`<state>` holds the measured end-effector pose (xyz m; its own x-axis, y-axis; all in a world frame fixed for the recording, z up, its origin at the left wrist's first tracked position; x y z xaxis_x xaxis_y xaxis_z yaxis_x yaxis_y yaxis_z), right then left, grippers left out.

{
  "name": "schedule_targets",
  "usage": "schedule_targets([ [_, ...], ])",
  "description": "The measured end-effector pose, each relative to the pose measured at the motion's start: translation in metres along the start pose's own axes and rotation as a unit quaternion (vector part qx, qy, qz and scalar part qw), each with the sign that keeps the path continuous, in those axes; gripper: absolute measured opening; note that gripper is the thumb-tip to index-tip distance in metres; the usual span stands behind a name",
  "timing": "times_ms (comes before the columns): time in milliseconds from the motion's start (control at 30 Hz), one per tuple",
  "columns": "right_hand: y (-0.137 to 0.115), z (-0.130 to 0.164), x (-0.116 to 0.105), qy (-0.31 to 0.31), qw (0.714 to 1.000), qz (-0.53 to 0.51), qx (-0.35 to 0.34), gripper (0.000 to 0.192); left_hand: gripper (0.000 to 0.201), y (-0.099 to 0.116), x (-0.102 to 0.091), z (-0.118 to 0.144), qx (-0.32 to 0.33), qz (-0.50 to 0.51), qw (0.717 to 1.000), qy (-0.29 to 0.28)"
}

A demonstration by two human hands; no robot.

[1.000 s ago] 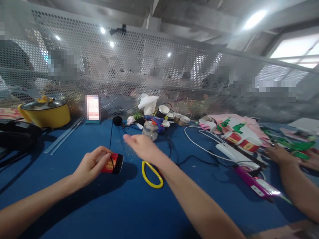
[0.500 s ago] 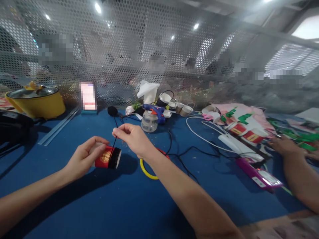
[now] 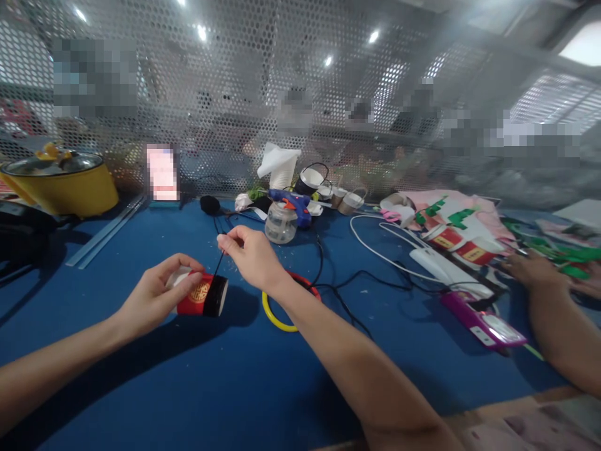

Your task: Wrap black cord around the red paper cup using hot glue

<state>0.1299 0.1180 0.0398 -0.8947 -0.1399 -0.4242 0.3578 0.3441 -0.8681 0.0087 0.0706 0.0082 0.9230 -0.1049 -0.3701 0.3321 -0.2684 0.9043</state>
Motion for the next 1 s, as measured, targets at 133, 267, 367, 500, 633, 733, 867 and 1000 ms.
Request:
schedule_targets([
  [133,0.003,0.000,0.005,-0.015,1.000,0.017,0.010,0.020,0.014,0.008,0.001,0.003,0.030,-0.031,0.999,-0.003],
  [267,0.005,0.001,0.010,-0.027,0.999,0.029,0.010,0.021,0.013,0.014,0.000,0.005,0.070,-0.059,0.996,-0.004],
  [367,0.006,0.001,0.012,-0.038,0.998,0.051,0.011,0.022,0.013,0.018,0.000,0.007,0.100,-0.081,0.992,-0.002],
  [500,0.009,0.001,0.015,-0.050,0.996,0.073,0.025,0.022,0.012,0.024,-0.002,0.009,0.128,-0.106,0.986,0.009],
  [633,0.010,0.002,0.016,-0.058,0.994,0.080,0.039,0.022,0.012,0.028,-0.004,0.011,0.143,-0.120,0.982,0.022],
  [733,0.010,0.003,0.017,-0.062,0.993,0.095,0.044,0.021,0.011,0.029,-0.004,0.012,0.153,-0.129,0.979,0.029],
  [867,0.009,0.004,0.021,-0.077,0.989,0.116,0.053,0.021,0.009,0.029,-0.005,0.013,0.164,-0.134,0.977,0.032],
  [1000,0.015,0.006,0.027,-0.106,0.987,0.089,0.082,0.019,0.008,0.032,-0.007,0.013,0.173,-0.133,0.975,0.036],
])
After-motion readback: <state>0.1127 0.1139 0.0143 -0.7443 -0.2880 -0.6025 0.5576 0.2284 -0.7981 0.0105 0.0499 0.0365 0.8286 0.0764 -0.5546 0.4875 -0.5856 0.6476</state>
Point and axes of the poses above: each hand's wrist, its own z-axis away from the middle knuckle, its own x-axis out of the palm, y = z × x, the point moved 8 cm from there along -z, towards the middle knuckle, and after that the axes turned 5 degrees about x, right-handed, at the moved point
